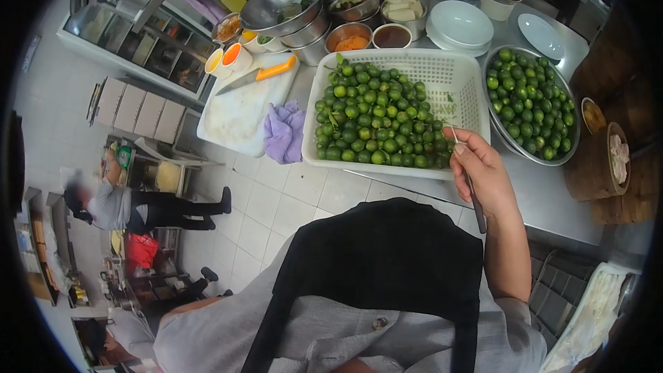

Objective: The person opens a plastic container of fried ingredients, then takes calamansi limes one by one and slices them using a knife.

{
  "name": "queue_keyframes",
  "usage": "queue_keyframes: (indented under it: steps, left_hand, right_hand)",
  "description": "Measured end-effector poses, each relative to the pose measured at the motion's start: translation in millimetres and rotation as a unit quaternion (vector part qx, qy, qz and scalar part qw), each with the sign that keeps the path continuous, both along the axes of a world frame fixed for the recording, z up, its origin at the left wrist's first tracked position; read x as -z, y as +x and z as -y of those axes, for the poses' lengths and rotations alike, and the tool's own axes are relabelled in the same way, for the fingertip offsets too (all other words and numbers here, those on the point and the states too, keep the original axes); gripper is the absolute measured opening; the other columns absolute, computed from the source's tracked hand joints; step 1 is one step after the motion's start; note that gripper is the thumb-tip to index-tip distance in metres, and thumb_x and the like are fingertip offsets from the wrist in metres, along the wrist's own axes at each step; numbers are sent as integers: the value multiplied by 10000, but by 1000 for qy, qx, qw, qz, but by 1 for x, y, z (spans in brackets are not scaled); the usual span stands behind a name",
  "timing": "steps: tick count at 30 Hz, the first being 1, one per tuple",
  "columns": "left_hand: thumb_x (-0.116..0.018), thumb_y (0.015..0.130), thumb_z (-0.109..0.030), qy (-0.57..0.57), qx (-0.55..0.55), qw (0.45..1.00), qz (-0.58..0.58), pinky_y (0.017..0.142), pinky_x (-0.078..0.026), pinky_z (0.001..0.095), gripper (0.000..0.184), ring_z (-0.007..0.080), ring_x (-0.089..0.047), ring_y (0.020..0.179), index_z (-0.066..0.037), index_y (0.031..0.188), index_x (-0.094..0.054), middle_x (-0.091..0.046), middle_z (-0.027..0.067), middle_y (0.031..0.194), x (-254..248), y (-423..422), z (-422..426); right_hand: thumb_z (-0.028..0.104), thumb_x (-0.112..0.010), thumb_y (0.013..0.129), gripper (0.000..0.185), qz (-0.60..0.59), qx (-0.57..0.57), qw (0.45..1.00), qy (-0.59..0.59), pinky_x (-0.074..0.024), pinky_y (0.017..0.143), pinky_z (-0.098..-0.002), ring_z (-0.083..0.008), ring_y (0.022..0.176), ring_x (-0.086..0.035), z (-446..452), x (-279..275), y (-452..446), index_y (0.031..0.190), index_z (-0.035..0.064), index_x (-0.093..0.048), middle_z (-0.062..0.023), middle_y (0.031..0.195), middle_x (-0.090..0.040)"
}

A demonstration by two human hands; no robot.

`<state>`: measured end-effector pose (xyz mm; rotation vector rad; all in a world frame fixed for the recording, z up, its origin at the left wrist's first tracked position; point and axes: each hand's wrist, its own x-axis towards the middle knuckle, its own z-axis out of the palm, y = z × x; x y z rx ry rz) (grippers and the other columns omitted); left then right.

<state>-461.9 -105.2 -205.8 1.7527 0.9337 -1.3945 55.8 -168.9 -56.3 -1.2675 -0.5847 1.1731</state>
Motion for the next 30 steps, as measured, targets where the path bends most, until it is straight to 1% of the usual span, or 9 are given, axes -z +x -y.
queue_keyframes:
  steps: [11, 13, 14, 15, 17, 19, 23, 25, 30]
  left_hand:
    - [-644, 805, -423, -273, -8, 955, 118, 632, -507, 314, 454, 199, -647, 668, 16, 923, -643, -671, 150, 835, -44, 47, -82]
    - [-647, 804, -428, -191, 25, 965, 176, 615, -509, 305, 451, 189, -651, 641, 12, 901, -653, -675, 143, 818, -108, 116, -127]
    - [-677, 787, -419, -72, 78, 991, 85, 573, -473, 292, 410, 167, -619, 594, -13, 773, -623, -655, 99, 676, -169, 181, -136]
    - [-680, 799, -384, 30, 57, 980, 189, 544, -450, 285, 363, 163, -593, 552, -41, 723, -592, -607, 45, 553, -206, 212, -138]
    - [-687, 809, -246, 86, 44, 938, 332, 554, -449, 281, 217, 121, -590, 604, -47, 787, -603, -638, 35, 646, -234, 258, -139]
    - [-655, 833, -185, 123, 72, 829, 541, 612, -470, 293, 145, 150, -607, 676, -56, 872, -600, -646, 56, 754, -228, 314, -134]
    - [-629, 824, -156, 264, 208, 714, 614, 847, -464, 383, 227, 279, -583, 980, -67, 1032, -607, -622, 137, 1021, -127, 425, -163]
    - [-637, 812, -157, 270, 242, 785, 502, 901, -443, 412, 278, 308, -549, 1048, -100, 1084, -613, -608, 149, 1071, -112, 453, -155]
    - [-677, 768, -183, 306, 329, 800, 397, 828, -491, 414, 286, 321, -583, 1004, -99, 1039, -643, -627, 169, 1040, -90, 484, -155]
  right_hand:
    - [156, -461, 940, 372, -19, 31, 999, -15, -303, 329, -204, -66, 384, -382, 22, 0, 1, 1273, -9, -453, -6, 668, -461]
    - [154, -477, 933, 404, -24, 49, 998, 8, -301, 329, -204, -66, 391, -389, 21, -1, -2, 1299, -6, -418, -11, 670, -467]
    - [147, -487, 923, 434, -22, 44, 999, 9, -304, 339, -207, -68, 402, -394, 21, 0, -2, 1317, -4, -387, -15, 672, -471]
    - [147, -487, 923, 434, -23, 49, 998, 9, -304, 339, -207, -68, 402, -394, 20, 1, -1, 1317, -4, -387, -15, 672, -471]
    - [141, -484, 916, 434, -30, 48, 998, 7, -306, 352, -211, -68, 409, -393, 21, 4, -2, 1313, -5, -386, -14, 669, -470]
    - [137, -484, 910, 441, -38, 50, 998, 12, -309, 363, -212, -68, 413, -390, 24, 1, -4, 1314, -4, -381, -14, 678, -473]
    - [132, -477, 903, 421, -37, 54, 998, 16, -314, 362, -202, -63, 391, -370, 32, -4, -8, 1300, 8, -406, -5, 680, -461]
    - [135, -475, 917, 379, -1, 23, 1000, -1, -318, 370, -203, -54, 415, -390, 38, -1, -7, 1274, 13, -440, -3, 701, -472]
    - [126, -490, 913, 349, 21, 13, 1000, -9, -321, 383, -200, -51, 417, -397, 48, 5, -9, 1244, 20, -460, -3, 700, -471]
